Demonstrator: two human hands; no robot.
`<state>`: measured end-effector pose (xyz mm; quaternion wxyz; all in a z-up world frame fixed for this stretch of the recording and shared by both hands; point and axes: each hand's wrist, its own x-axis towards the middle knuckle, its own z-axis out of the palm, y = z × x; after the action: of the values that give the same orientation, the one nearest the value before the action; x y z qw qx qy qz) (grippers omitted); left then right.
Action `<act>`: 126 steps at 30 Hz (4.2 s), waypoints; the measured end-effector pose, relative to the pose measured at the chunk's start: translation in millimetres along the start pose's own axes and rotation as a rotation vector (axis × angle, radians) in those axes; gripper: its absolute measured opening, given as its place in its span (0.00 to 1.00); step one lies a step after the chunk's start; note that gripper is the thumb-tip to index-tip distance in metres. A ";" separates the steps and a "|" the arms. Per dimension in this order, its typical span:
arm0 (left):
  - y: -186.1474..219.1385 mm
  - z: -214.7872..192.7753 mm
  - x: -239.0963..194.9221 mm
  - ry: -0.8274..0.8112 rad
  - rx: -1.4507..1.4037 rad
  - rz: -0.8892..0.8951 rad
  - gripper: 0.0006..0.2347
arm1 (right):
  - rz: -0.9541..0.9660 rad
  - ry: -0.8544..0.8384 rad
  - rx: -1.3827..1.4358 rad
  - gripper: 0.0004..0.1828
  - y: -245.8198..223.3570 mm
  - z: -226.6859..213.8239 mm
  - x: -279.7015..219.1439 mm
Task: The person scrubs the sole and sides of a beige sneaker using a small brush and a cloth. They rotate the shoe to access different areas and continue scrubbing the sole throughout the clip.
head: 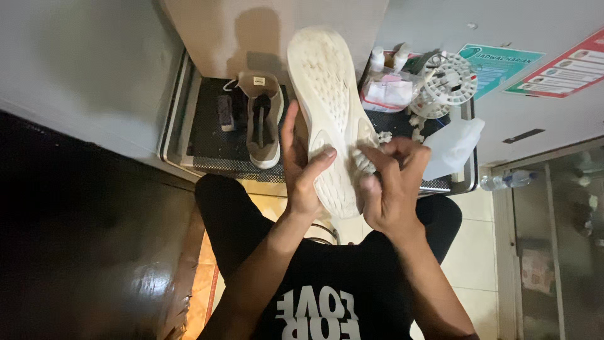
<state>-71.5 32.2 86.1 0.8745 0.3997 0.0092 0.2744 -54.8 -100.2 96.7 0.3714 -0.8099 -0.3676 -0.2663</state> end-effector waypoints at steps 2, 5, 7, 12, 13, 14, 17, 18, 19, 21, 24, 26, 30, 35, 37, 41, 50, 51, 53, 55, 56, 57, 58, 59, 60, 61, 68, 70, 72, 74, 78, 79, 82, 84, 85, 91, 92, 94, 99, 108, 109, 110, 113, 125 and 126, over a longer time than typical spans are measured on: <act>0.1 -3.8 2.6 0.001 0.027 0.001 0.40 | -0.074 -0.023 -0.042 0.26 20.2 3.4 -13.2; -10.9 -8.2 2.5 -0.001 0.026 -0.011 0.38 | -0.131 -0.093 -0.053 0.22 31.0 -0.4 -15.3; -20.3 -11.0 5.5 -0.006 -0.002 -0.005 0.38 | -0.131 -0.134 -0.018 0.17 32.5 -2.6 0.8; -33.4 -8.2 -3.3 -0.094 0.147 0.004 0.40 | 0.184 -0.027 0.052 0.10 32.4 -6.0 29.3; -32.8 -8.5 3.7 -0.109 0.147 0.005 0.40 | 0.184 -0.012 0.047 0.10 32.3 -0.5 27.5; -32.2 -9.4 6.7 -0.100 0.136 0.030 0.40 | 0.163 -0.011 0.020 0.08 31.1 4.5 23.2; -20.0 -9.8 15.7 -0.103 0.169 0.080 0.39 | 0.098 -0.038 -0.008 0.11 6.1 9.4 18.8; -13.5 -10.9 17.1 -0.101 0.217 0.107 0.39 | 0.052 -0.078 -0.001 0.15 -6.6 10.3 18.1; -16.0 -13.3 16.9 -0.098 0.220 0.111 0.39 | 0.049 -0.078 0.003 0.15 -6.2 10.3 21.1; -20.4 -19.8 11.1 -0.090 0.275 0.160 0.40 | 0.034 -0.070 0.031 0.15 -8.6 9.8 21.4; -14.6 -23.8 7.1 -0.112 0.247 0.165 0.40 | -0.105 -0.024 0.055 0.15 15.6 13.1 20.4; -18.5 -17.8 9.8 -0.126 0.218 0.162 0.41 | -0.117 0.035 0.101 0.14 22.7 9.8 38.4; -29.6 -5.8 2.8 -0.168 0.211 0.124 0.40 | 0.020 0.168 0.074 0.11 49.1 18.6 62.5; -24.3 -6.6 3.5 -0.142 0.202 0.068 0.39 | 0.113 0.081 -0.063 0.05 29.2 23.0 71.1; -20.6 -8.7 13.3 -0.119 0.196 0.093 0.39 | 0.071 0.034 -0.033 0.08 27.9 28.7 68.4; -15.9 -11.9 14.3 -0.059 0.229 0.144 0.39 | 0.015 -0.055 0.033 0.16 5.8 20.7 49.7; -26.0 -22.4 6.4 -0.057 0.320 0.202 0.40 | 0.162 -0.117 0.009 0.19 1.9 11.8 30.7; -24.9 -23.3 4.9 -0.069 0.331 0.213 0.41 | 0.169 -0.083 0.045 0.17 2.2 12.4 26.1; -20.3 -21.4 5.3 -0.073 0.313 0.220 0.41 | 0.184 -0.114 0.087 0.15 -2.9 4.7 23.0; -15.9 -22.0 10.8 -0.096 0.296 0.238 0.41 | 0.196 -0.125 0.128 0.13 -1.8 5.4 21.6; -16.7 -23.8 12.5 -0.107 0.292 0.243 0.41 | 0.215 -0.100 0.174 0.12 2.6 8.7 18.5; -17.9 -25.3 14.3 -0.118 0.287 0.249 0.40 | 0.233 -0.076 0.221 0.11 7.5 11.8 15.3; -17.8 -24.0 14.9 -0.121 0.288 0.251 0.40 | 0.232 -0.071 0.221 0.11 15.6 13.8 20.9; -18.4 -22.6 15.7 -0.151 0.313 0.255 0.39 | 0.175 -0.010 0.207 0.09 24.3 15.9 26.5; -18.9 -22.4 12.0 -0.178 0.338 0.249 0.37 | 0.128 0.045 0.191 0.08 31.1 17.1 28.0; -18.4 -20.2 3.4 -0.178 0.340 0.240 0.37 | 0.136 0.044 0.191 0.08 27.3 12.6 35.9; -8.1 -30.5 13.3 -0.154 0.338 0.281 0.38 | 0.156 0.068 0.371 0.08 4.6 8.8 25.9; -1.4 -29.5 14.7 -0.162 0.346 0.277 0.39 | 0.148 0.000 0.345 0.10 2.1 2.3 20.5; 1.7 -20.7 12.9 -0.164 0.224 0.177 0.40 | 0.072 0.005 0.418 0.11 8.8 -4.6 22.6; 0.3 -15.0 8.2 -0.171 0.191 0.146 0.42 | 0.044 0.004 0.399 0.12 8.9 -7.7 12.4; 2.8 -6.5 4.1 -0.195 0.112 0.083 0.45 | -0.023 0.003 0.340 0.14 20.0 -14.6 -1.2; 0.5 -6.4 4.6 -0.196 0.114 0.078 0.45 | -0.018 0.004 0.340 0.14 20.5 -16.8 3.7; -6.1 -3.6 2.6 -0.218 0.103 0.068 0.46 | 0.096 0.042 0.449 0.15 21.8 -25.8 17.8; -8.0 0.1 0.5 -0.247 0.105 0.074 0.47 | 0.238 0.099 0.616 0.16 22.7 -31.4 31.6; -6.9 0.8 3.2 -0.254 0.103 0.068 0.47 | 0.242 0.106 0.611 0.16 19.3 -26.9 23.7; 5.2 1.7 15.6 -0.151 0.176 0.147 0.46 | 0.293 -0.019 0.746 0.17 40.9 13.6 -36.2; 3.7 -0.5 16.1 -0.148 0.155 0.144 0.46 | 0.219 -0.046 0.765 0.14 44.0 13.2 -36.7; 2.3 -5.1 18.5 -0.149 0.131 0.139 0.46 | 0.146 -0.069 0.781 0.11 42.5 8.5 -32.5; 6.4 3.9 18.7 -0.089 0.288 0.247 0.42 | 0.075 -0.001 0.732 0.09 22.0 5.0 -18.1; -10.2 3.9 11.7 -0.063 0.278 0.347 0.45 | 0.292 0.316 0.554 0.10 -2.8 27.9 9.0; -12.2 3.2 16.7 -0.067 0.274 0.354 0.45 | 0.284 0.320 0.554 0.10 2.8 33.7 12.5; -14.3 0.5 15.0 -0.017 0.260 0.301 0.44 | 0.310 0.306 0.517 0.09 5.6 38.3 10.3; -19.1 -4.7 19.8 0.094 0.219 0.183 0.41 | 0.258 0.242 0.387 0.07 -7.2 32.9 19.5; -13.5 -9.0 41.1 0.501 0.127 -0.207 0.42 | 0.073 -0.133 0.025 0.10 13.2 15.9 -3.3; -14.2 -11.1 39.9 0.475 0.159 -0.235 0.42 | 0.082 -0.190 0.060 0.11 9.8 14.1 0.7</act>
<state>-33.5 51.8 76.8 0.8396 0.3877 0.2819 0.2556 -44.4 -93.1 85.0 0.3695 -0.8344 -0.3757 -0.1617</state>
